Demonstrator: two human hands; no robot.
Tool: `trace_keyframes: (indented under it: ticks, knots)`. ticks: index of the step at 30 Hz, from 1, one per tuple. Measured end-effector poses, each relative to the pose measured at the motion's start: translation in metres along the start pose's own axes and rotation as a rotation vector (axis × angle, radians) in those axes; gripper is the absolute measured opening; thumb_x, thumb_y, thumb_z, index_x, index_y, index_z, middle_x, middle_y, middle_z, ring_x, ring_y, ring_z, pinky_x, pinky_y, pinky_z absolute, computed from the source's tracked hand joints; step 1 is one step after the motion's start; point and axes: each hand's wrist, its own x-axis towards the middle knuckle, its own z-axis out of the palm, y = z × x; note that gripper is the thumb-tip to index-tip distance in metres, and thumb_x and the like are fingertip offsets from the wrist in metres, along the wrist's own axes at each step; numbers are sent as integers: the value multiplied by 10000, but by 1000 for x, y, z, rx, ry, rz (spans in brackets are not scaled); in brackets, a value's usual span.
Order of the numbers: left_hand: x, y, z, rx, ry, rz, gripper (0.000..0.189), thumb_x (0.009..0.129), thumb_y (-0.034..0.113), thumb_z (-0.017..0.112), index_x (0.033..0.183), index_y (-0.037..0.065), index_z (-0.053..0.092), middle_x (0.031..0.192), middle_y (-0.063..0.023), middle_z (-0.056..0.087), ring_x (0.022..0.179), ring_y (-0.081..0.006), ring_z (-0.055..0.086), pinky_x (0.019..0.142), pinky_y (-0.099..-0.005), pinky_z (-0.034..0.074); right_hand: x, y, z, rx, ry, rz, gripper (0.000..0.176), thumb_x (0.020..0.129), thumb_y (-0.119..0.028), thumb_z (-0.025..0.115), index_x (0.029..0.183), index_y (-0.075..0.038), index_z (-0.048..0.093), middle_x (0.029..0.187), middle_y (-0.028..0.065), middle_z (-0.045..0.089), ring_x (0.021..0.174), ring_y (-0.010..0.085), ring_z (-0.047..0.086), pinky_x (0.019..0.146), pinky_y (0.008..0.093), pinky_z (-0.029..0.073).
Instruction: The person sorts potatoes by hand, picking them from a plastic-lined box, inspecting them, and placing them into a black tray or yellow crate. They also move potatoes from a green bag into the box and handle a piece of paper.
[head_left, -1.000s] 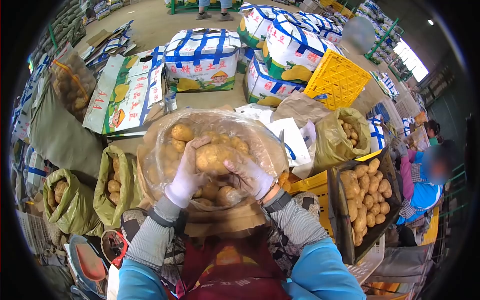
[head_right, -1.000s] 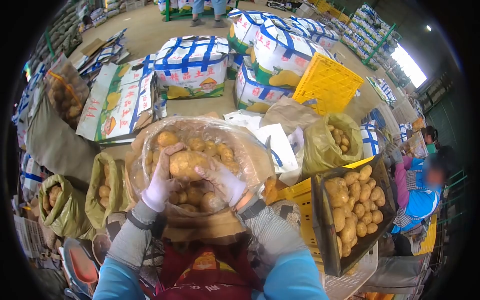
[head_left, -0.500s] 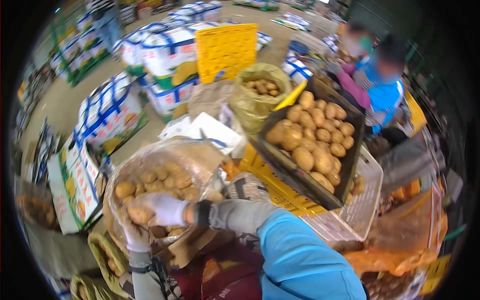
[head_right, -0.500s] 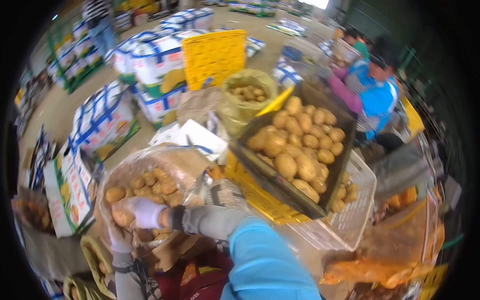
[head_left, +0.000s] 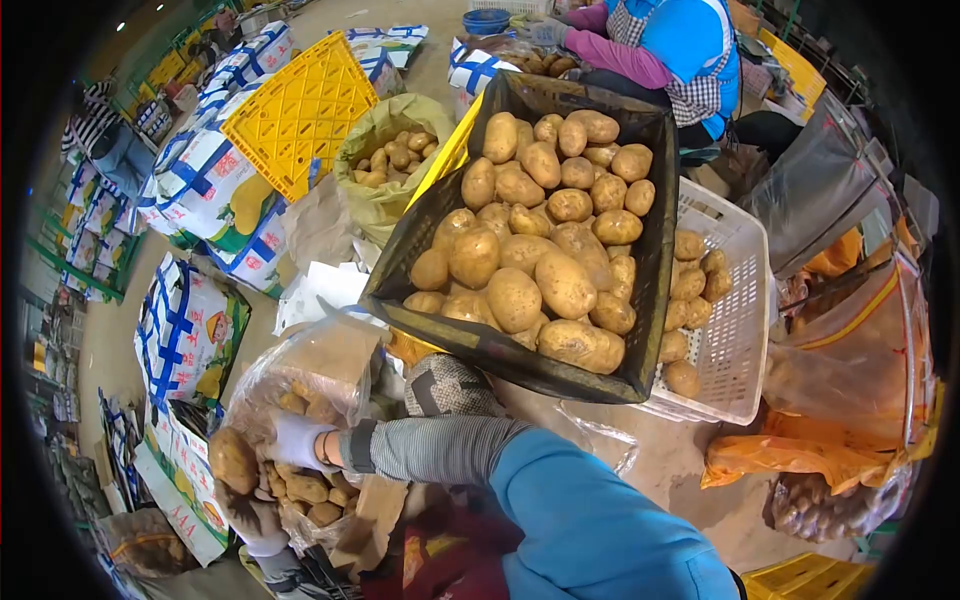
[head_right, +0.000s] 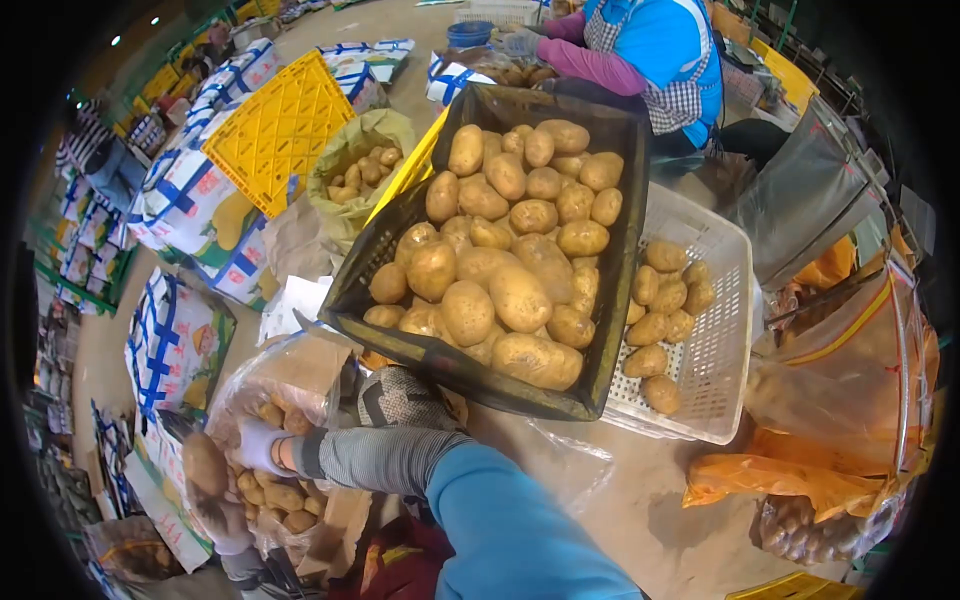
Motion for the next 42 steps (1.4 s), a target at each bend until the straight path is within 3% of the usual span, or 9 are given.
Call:
trace_keyframes:
  ticks: [3, 8, 17, 22, 25, 33, 40, 41, 42]
  knots:
    - [50, 12, 66, 524, -308, 34, 628, 964, 335, 556, 1491, 80, 330, 1492, -137, 417, 1357, -315, 416, 1149, -471, 324, 69, 45, 25, -114, 131, -149, 469, 849, -270, 669, 1233, -23, 562, 1037, 208, 687, 990, 387, 658, 841, 426, 521]
    - [94, -35, 330, 573, -419, -196, 632, 795, 368, 730, 1275, 67, 450, 1225, -111, 542, 1161, -246, 528, 1020, -388, 405, 23, 10, -24, 156, -32, -185, 395, 913, -300, 587, 1216, -46, 595, 1125, 191, 672, 1044, 373, 638, 896, 421, 502]
    - [177, -157, 466, 931, -575, 308, 576, 702, 132, 816, 1146, -16, 480, 1084, -132, 547, 1029, -238, 564, 933, -350, 464, 11, 12, -42, 206, -93, -203, 381, 918, -311, 587, 1193, -48, 597, 1109, 181, 673, 1030, 358, 638, 890, 410, 500]
    - [195, -233, 479, 1196, -656, 427, 631, 731, 231, 797, 1251, 41, 494, 1226, -197, 533, 1092, -348, 578, 974, -410, 460, 8, 16, -51, 230, -114, -202, 374, 921, -317, 586, 1181, -49, 598, 1101, 175, 673, 1023, 350, 639, 887, 405, 499]
    - [188, -262, 450, 1750, -1095, 193, 656, 867, 433, 611, 1461, 234, 415, 1423, -183, 479, 1288, -357, 498, 1035, -411, 438, 8, 16, -56, 245, -118, -199, 370, 923, -321, 586, 1174, -50, 598, 1095, 172, 674, 1019, 345, 639, 884, 401, 499]
    - [200, -279, 451, 1654, -964, 343, 268, 877, 114, 571, 1130, 128, 660, 1199, -154, 635, 1087, -328, 633, 902, -420, 512, 14, 12, -52, 261, -123, -205, 361, 928, -331, 585, 1154, -51, 600, 1081, 163, 674, 1007, 332, 640, 879, 392, 497]
    - [209, -245, 468, 1771, -1180, -45, 369, 927, 269, 606, 1210, 34, 638, 1189, -151, 670, 1078, -320, 646, 928, -372, 500, 16, 10, -47, 234, -96, -209, 354, 932, -340, 585, 1137, -53, 601, 1069, 155, 675, 997, 321, 640, 874, 383, 495]
    - [227, -230, 455, 1485, -1202, -382, 461, 883, 305, 669, 1248, 27, 622, 1179, -145, 680, 1038, -262, 661, 909, -341, 506, 16, 13, -48, 227, -85, -200, 353, 932, -342, 584, 1134, -53, 602, 1067, 154, 675, 995, 319, 640, 873, 382, 495]
    - [232, -211, 437, 1330, -1121, -333, 501, 883, 292, 681, 1293, 19, 592, 1209, -142, 668, 1027, -213, 648, 891, -321, 510, 14, 15, -48, 216, -83, -194, 352, 933, -343, 584, 1132, -53, 602, 1066, 153, 675, 994, 317, 640, 873, 381, 495]
